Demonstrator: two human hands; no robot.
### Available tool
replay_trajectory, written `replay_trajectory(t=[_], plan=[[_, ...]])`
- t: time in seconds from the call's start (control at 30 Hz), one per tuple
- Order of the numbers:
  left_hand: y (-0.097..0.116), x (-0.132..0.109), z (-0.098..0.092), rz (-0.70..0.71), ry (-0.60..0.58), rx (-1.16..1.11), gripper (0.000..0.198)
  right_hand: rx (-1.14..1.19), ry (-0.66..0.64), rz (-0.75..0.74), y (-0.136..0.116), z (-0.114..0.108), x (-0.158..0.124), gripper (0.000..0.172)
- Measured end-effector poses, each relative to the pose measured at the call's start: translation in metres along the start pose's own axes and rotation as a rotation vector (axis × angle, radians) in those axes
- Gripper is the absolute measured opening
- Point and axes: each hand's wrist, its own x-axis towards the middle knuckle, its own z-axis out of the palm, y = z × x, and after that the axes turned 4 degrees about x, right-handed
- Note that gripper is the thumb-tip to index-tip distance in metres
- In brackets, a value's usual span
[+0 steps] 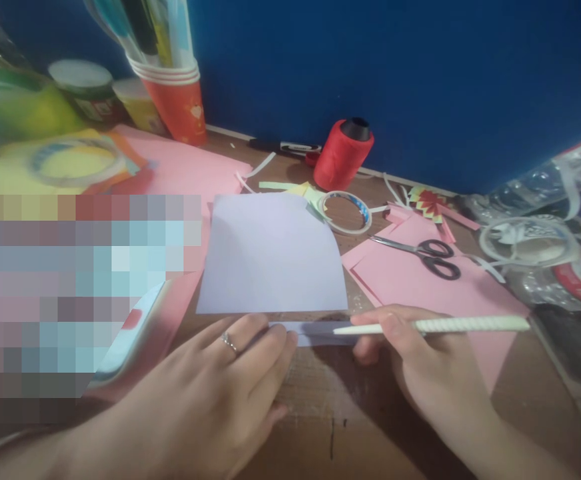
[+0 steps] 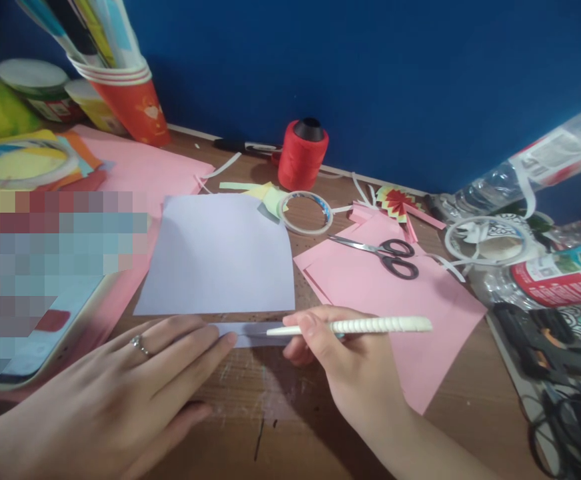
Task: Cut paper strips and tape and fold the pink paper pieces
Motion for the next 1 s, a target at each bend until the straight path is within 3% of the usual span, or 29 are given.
replay_trajectory(t=[1.0], plan=[[0.0020,0.0011,-0.0029,-0.078,0.006,-0.062,0.030,0.101,0.035,0.037,0.0023,0.0017,-0.0005,0.019]])
